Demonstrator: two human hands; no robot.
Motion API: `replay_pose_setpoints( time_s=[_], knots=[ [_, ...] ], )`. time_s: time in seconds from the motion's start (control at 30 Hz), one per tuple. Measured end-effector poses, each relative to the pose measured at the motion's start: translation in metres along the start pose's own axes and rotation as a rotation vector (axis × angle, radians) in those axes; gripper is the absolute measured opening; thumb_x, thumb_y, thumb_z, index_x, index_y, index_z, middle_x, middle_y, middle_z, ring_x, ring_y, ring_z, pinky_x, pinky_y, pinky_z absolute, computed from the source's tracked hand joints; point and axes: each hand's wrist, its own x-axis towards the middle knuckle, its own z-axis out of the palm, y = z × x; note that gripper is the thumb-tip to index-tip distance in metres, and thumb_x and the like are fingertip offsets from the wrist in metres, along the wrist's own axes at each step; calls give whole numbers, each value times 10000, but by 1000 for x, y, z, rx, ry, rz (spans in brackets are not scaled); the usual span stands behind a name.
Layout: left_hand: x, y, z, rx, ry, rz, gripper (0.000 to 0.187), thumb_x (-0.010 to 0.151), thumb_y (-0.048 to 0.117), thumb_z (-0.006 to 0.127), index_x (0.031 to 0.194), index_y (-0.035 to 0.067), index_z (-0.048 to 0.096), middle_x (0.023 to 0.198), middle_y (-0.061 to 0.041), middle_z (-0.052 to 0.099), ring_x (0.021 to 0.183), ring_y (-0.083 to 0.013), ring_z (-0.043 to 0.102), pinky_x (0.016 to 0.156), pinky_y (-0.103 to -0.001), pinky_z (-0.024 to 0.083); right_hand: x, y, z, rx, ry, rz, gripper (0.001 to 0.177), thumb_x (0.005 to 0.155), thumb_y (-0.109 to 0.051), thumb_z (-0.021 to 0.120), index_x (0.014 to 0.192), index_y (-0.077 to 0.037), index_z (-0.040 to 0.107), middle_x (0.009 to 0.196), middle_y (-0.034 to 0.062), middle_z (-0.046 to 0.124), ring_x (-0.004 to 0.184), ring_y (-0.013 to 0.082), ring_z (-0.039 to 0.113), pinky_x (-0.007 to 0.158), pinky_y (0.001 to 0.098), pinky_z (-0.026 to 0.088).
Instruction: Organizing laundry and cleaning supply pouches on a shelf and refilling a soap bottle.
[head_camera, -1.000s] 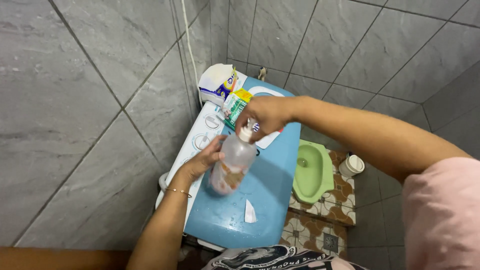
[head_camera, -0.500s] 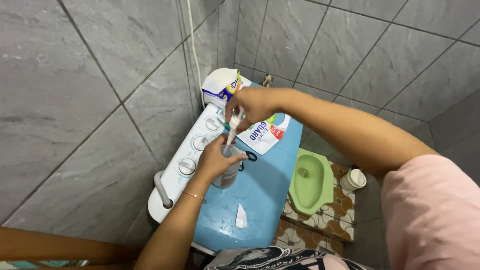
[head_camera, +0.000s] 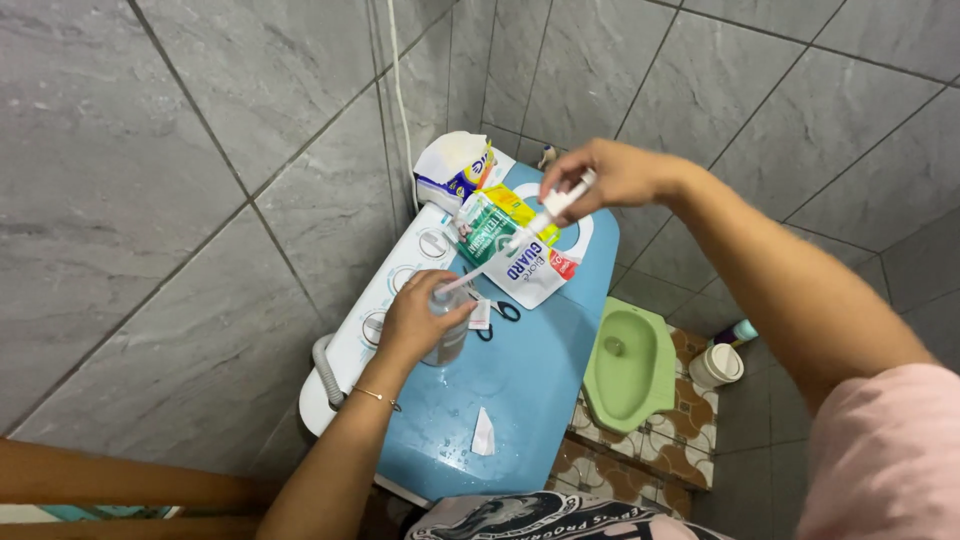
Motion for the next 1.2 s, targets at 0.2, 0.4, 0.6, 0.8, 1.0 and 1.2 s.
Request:
replay_pose_setpoints(
  time_s=[0.2,0.4,0.6,0.8,1.0,1.2],
  knots=[
    [-1,-5,3,117,74,-134,652,710,443,884,1201,83,652,1194,-138,682,1114,-327,658,925,-426,533,-37,107,70,587,50,232,363,791,-38,796,1144,-91,732,1051,-8,748,1005,77,675,912,249,530],
    [2,-5,3,190,120,-197,811,699,524,879,1279,57,555,1221,-173,669,1141,-355,642,930,-457,525,-44,159,187,1152,232,337,437,766,8,741,1172,-115,639,1033,19,736,927,123,694,775,242,558],
    [-2,-4,9,220,77,-193,848,720,559,861,1297,28,538,1290,-209,622,1167,-393,610,958,-476,512,-9,120,285,905,315,537,376,761,-107,893,1021,-90,621,821,35,667,719,157,634,584,271,471],
    [-5,1,9,204,84,-164,928,679,554,881,1331,14,501,1316,-214,588,1198,-401,585,988,-486,488,18,98,328,746,401,476,444,648,-133,954,932,-87,616,844,24,714,759,133,661,667,281,550],
    [-8,6,3,210,99,-133,1012,614,533,925,1361,17,478,1374,-230,532,1248,-419,529,1005,-512,461,27,109,319,437,428,458,317,816,-298,853,990,-92,687,822,58,721,777,194,690,721,328,554],
    [-44,13,9,514,314,264,826,552,479,935,1189,74,597,1245,-220,545,1132,-416,529,935,-551,462,39,116,304,105,610,597,305,829,-281,785,1049,-76,737,964,164,705,878,353,694,779,442,554]
  ],
)
